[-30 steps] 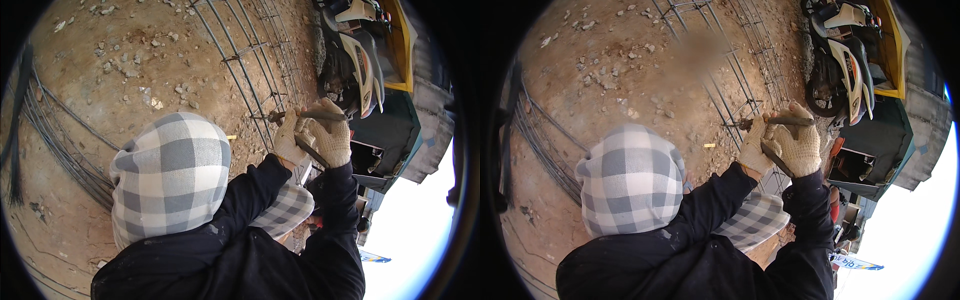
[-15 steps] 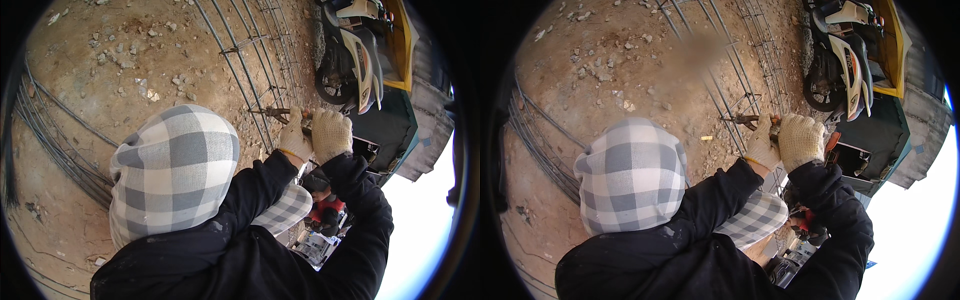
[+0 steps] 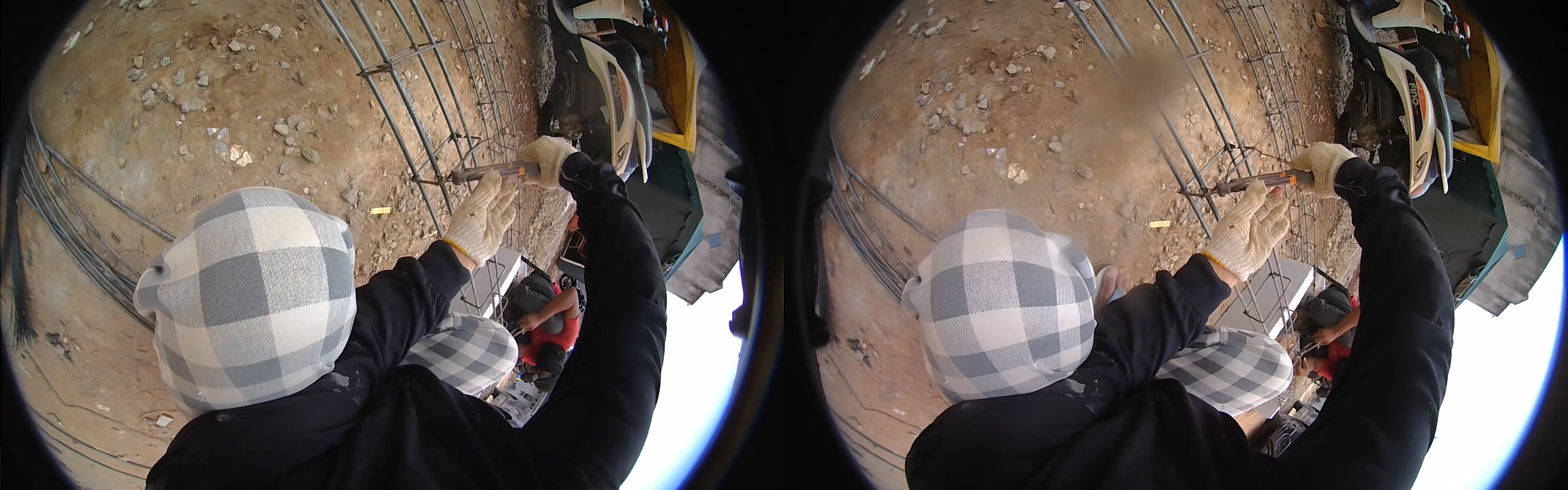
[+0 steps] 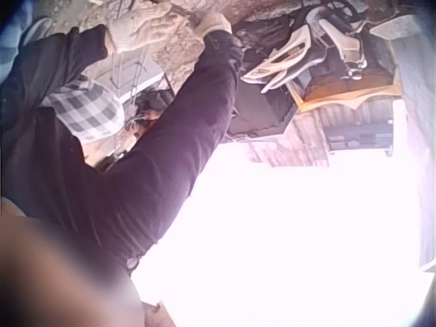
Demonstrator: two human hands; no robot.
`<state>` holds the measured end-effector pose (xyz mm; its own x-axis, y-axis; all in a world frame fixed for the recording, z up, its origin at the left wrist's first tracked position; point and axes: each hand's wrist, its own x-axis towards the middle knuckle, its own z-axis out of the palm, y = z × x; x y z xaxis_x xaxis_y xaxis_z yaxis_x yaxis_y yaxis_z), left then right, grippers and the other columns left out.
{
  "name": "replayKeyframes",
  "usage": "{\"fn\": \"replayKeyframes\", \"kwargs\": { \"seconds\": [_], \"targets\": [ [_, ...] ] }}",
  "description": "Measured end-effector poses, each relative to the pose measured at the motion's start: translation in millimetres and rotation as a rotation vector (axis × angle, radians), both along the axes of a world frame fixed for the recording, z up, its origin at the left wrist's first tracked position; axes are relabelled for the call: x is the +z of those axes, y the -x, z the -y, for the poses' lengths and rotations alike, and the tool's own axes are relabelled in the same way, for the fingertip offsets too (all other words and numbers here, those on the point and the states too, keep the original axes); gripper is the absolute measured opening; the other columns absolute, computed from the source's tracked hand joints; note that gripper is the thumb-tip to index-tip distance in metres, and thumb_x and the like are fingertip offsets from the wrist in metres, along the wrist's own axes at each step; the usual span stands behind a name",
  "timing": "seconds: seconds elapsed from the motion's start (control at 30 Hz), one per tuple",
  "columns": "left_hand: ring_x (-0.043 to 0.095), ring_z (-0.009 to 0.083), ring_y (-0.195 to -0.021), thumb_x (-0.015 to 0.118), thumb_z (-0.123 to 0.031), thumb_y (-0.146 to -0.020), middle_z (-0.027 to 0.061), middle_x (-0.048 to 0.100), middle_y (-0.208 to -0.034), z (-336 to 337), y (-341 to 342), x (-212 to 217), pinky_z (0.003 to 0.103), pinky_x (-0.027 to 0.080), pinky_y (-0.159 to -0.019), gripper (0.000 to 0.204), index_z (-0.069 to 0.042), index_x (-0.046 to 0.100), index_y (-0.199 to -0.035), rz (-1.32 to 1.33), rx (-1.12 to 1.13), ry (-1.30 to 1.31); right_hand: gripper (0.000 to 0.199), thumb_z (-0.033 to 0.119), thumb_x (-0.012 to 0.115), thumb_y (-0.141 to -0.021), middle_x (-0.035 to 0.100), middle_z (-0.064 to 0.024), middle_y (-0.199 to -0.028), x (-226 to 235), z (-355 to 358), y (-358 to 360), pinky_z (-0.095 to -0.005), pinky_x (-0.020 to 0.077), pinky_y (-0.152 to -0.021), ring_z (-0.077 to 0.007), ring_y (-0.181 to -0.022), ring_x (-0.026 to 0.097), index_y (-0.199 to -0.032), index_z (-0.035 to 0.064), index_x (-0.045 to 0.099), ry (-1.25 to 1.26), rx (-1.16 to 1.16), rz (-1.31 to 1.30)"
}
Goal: The person sits on the ground and ties a rebar mesh using wire and pliers. They wrap wire around intersections, twist it with pliers, and cut the excess. The person also handles a bundle of wire, separating strands and preparing them for use.
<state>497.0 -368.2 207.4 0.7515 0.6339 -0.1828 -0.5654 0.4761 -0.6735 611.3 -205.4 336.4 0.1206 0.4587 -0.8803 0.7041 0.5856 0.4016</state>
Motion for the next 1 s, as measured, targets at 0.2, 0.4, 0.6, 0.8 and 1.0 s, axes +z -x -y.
{"fn": "replayKeyframes", "kwargs": {
  "seconds": [0.2,0.4,0.6,0.8,1.0],
  "targets": [
    [0.054,0.0207,-0.123,0.066,-0.035,-0.096,0.0000,0.062,-0.120,8.8,-14.6,-17.9,0.043,0.042,-0.105,0.027,-0.017,0.064,-0.115,-0.134,-0.044,-0.012,0.026,0.028,0.078,-0.075,0.069,-0.0128,-0.079,-9.1,9.8,-24.9,-0.0430,0.0532,-0.069,-0.0352,-0.080,0.068,-0.095,0.0120,0.070,-0.011,-0.028,-0.087],
    [0.040,0.0302,-0.138,0.069,-0.034,-0.093,0.0086,0.041,-0.150,32.6,-18.3,-27.9,0.049,0.032,-0.115,0.077,-0.016,0.028,-0.155,-0.087,0.174,-0.230,0.021,0.027,0.073,-0.084,0.063,-0.0094,-0.066,48.3,104.3,29.7,-0.0397,0.0523,-0.062,-0.0254,-0.066,0.066,-0.090,0.0073,0.069,-0.079,-0.539,-0.059],
    [0.029,0.0381,-0.146,0.077,-0.045,-0.081,0.0188,0.028,-0.158,54.1,5.7,-25.8,0.059,0.025,-0.117,0.103,-0.017,0.016,-0.159,0.317,0.341,-0.349,0.034,0.026,0.067,-0.096,0.060,-0.0079,-0.079,55.2,210.0,103.1,-0.0353,0.0517,-0.060,-0.0181,-0.063,0.057,-0.107,-0.0049,0.060,0.104,-2.463,-0.564],
    [0.040,0.0390,-0.139,0.064,-0.015,-0.092,0.0175,0.037,-0.153,43.4,24.1,-21.0,0.060,0.035,-0.112,0.075,-0.018,0.025,-0.156,0.276,0.322,-0.221,0.033,0.026,0.059,-0.100,0.069,-0.0163,-0.081,51.8,197.2,126.8,-0.0424,0.0625,-0.067,-0.0246,-0.071,0.071,-0.111,-0.0054,0.059,-0.114,-2.205,-0.449],
    [0.042,0.0331,-0.137,0.061,-0.019,-0.096,0.0151,0.044,-0.146,38.9,32.4,-11.4,0.056,0.033,-0.114,0.066,-0.016,0.029,-0.154,0.132,0.207,-0.078,0.032,0.029,0.065,-0.095,0.066,-0.0090,-0.074,57.3,151.6,132.5,-0.0381,0.0597,-0.064,-0.0228,-0.069,0.070,-0.113,0.0020,0.061,-0.300,-1.345,-0.212]
  ]
}}
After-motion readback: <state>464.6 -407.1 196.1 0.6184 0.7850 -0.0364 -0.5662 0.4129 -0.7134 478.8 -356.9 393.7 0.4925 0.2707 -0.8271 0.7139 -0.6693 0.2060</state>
